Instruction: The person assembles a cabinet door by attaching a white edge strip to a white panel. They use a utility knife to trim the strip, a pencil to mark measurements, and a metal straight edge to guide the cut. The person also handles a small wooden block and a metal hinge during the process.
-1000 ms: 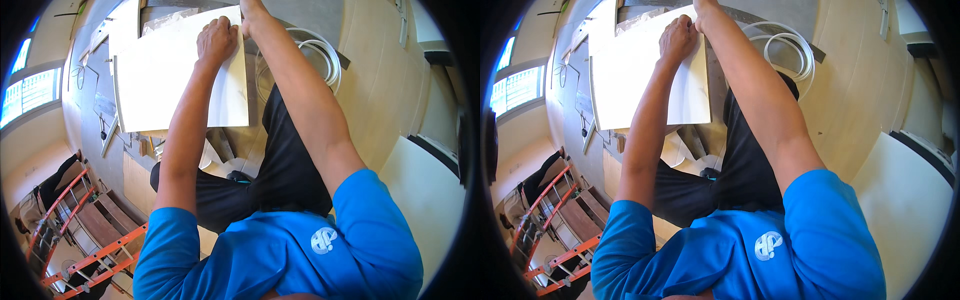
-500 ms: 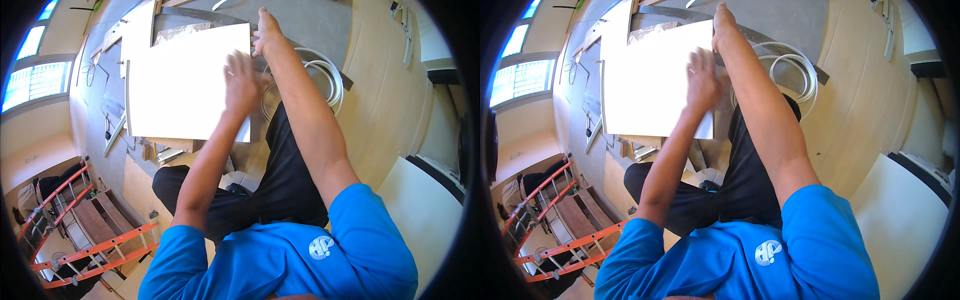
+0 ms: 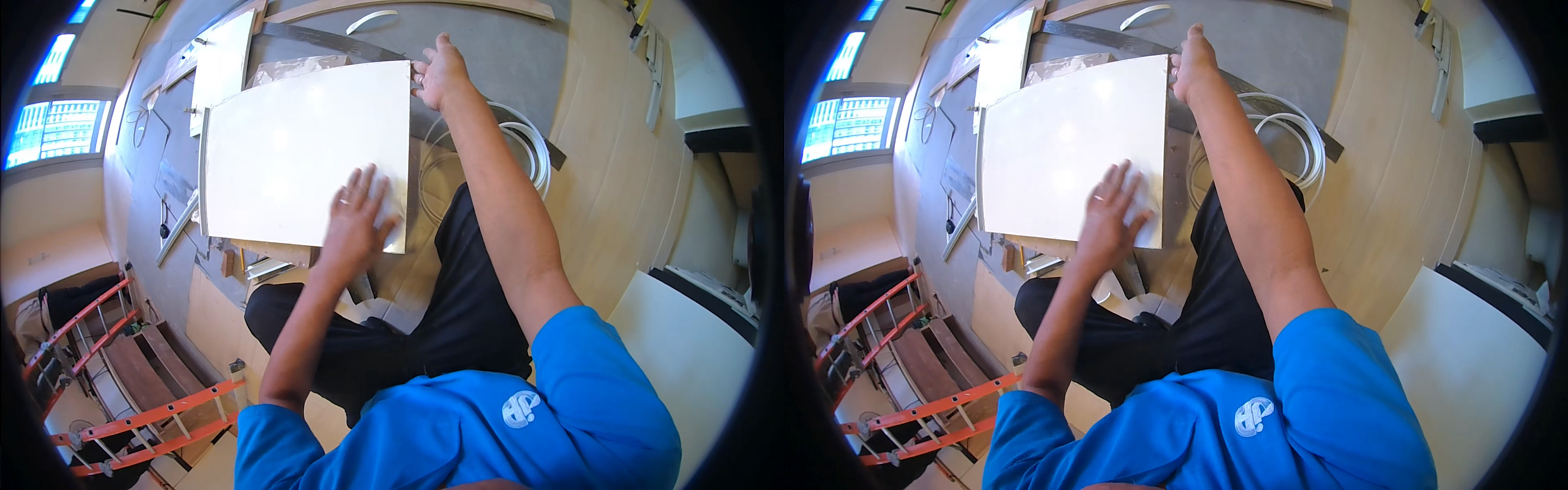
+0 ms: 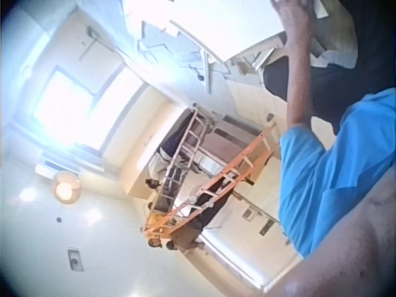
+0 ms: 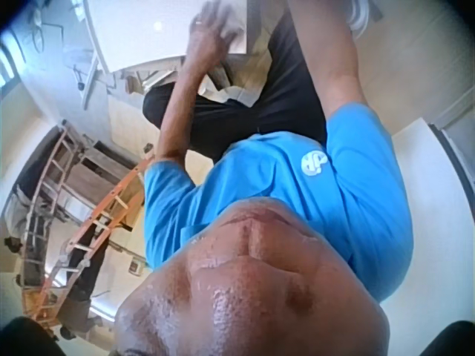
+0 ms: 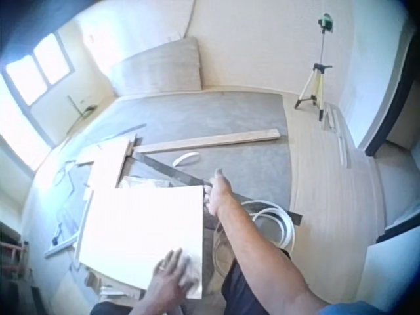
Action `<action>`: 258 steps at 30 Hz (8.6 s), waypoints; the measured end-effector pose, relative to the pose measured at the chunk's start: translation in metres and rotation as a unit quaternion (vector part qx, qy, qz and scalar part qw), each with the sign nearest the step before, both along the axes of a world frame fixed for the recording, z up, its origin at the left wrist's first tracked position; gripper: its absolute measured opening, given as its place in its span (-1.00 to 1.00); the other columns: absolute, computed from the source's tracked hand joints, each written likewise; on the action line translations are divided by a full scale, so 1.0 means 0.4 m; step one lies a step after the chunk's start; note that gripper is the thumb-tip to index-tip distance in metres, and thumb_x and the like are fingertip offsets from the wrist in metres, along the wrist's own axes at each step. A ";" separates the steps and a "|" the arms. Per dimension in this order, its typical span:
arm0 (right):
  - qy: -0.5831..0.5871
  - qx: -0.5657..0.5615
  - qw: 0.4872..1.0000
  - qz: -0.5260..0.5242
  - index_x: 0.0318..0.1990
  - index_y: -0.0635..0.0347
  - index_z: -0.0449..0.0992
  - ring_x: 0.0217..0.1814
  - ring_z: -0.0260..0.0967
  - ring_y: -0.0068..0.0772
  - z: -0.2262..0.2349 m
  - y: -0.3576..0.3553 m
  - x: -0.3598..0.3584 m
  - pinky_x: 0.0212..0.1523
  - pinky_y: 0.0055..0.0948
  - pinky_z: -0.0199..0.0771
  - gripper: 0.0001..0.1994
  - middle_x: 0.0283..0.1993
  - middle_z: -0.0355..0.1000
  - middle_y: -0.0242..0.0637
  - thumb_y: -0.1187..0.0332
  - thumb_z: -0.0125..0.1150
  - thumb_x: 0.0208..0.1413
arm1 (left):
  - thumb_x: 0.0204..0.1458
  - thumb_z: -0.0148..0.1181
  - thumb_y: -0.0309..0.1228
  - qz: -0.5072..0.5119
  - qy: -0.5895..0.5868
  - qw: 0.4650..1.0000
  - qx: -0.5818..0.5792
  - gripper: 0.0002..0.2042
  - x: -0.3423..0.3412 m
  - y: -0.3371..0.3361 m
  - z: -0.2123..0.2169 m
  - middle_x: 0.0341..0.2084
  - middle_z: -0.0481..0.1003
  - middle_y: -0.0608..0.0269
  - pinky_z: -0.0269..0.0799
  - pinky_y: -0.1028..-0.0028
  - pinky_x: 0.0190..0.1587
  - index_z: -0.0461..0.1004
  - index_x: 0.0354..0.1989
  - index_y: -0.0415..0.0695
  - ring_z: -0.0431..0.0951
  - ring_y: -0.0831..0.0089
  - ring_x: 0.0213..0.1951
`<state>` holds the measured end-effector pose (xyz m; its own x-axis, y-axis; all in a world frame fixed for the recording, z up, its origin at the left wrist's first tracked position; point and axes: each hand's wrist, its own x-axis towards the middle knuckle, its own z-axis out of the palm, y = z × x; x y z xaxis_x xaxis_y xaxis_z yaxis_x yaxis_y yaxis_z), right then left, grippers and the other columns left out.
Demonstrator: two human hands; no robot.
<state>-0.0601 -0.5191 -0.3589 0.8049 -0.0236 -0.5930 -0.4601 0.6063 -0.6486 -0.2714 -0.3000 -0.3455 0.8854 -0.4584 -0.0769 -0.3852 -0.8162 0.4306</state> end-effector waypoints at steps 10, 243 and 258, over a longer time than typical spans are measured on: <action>-0.182 -0.313 0.909 0.205 0.58 0.20 -0.12 0.63 -0.04 0.02 -0.099 0.095 0.030 0.59 -0.10 -0.07 -0.14 0.61 -0.10 0.15 -0.29 -0.23 0.41 | 0.15 0.27 -0.23 -0.270 0.129 0.953 0.052 -0.51 -0.170 0.023 0.023 0.04 0.55 -0.19 0.15 -0.02 0.44 0.50 0.22 -0.21 0.30 -0.05 0.39; -0.006 -0.085 0.996 0.005 0.50 0.08 0.08 0.13 0.48 -0.02 -0.227 -0.047 0.079 0.02 0.00 0.61 -0.32 0.38 0.32 -0.02 -0.05 0.06 0.40 | 0.23 0.28 -0.34 0.168 -0.024 0.968 -0.186 -0.57 -0.209 0.028 -0.062 0.20 0.40 -0.16 0.35 0.11 0.26 0.40 0.21 -0.24 0.43 -0.09 0.24; -0.002 -0.098 0.985 0.139 0.44 -0.02 0.25 0.39 0.11 0.01 -0.085 0.136 -0.239 0.31 0.11 0.28 -0.12 0.48 0.10 -0.13 -0.32 0.32 0.07 | 0.22 0.26 -0.41 0.336 -0.055 0.904 -0.259 -0.81 -0.091 0.396 0.027 -0.23 0.65 0.02 0.52 0.34 -0.04 0.60 -0.10 -0.26 0.65 0.24 -0.17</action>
<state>-0.1557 -0.4648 -0.3927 0.7986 0.0851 -0.5958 -0.5882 0.3197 -0.7428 -0.3079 -0.1418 -0.3348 0.9667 0.2359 0.0992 0.0587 -0.5819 0.8111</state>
